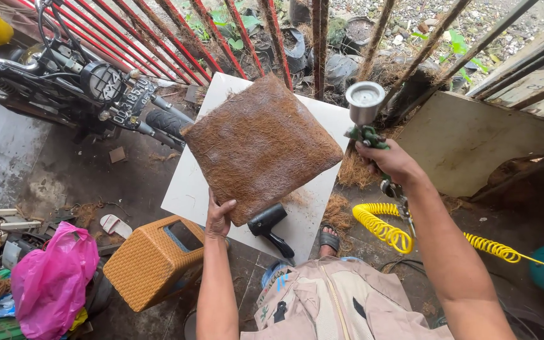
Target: Applying adhesive to a coconut fiber mat using a spray gun and then drying it with a hair dryer.
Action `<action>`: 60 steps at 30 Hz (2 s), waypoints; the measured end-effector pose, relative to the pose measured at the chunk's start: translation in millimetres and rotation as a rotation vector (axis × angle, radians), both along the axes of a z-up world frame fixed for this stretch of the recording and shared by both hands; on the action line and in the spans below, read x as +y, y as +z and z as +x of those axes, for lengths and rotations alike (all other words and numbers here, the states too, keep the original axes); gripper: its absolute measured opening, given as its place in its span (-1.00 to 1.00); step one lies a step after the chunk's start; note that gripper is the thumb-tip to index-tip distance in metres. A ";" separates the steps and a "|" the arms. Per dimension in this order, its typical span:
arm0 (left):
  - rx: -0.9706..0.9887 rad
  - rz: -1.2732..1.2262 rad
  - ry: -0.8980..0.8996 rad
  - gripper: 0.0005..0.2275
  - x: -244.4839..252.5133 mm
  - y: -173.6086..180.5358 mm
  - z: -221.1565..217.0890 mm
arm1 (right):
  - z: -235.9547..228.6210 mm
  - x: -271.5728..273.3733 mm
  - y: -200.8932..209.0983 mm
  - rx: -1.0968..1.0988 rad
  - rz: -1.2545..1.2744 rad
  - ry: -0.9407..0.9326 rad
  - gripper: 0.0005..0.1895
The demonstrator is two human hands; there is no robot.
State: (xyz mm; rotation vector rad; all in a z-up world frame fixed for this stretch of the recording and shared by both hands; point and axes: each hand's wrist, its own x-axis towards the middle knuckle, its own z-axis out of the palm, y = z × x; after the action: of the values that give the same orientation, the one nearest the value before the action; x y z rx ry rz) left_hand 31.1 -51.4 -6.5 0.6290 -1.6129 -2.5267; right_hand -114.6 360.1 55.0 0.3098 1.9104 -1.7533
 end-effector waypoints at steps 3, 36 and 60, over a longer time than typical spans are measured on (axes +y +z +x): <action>-0.008 0.011 0.010 -0.21 -15.1 -14.3 3.8 | 11.9 15.5 -14.7 -0.021 -0.001 0.032 -0.71; -0.097 0.439 0.245 -0.40 -73.2 -115.0 59.3 | 54.1 4.5 23.6 -0.034 -0.159 0.226 -0.82; -0.158 0.631 0.238 -0.44 -11.2 -69.8 41.6 | 40.4 -8.5 50.0 0.075 -0.156 0.233 -0.87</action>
State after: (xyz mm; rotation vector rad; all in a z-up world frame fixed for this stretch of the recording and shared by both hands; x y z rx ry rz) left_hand 72.7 -62.6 -76.3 1.0184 -0.6760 -2.8313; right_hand -74.2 351.6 105.0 -0.0350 1.7676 -1.7630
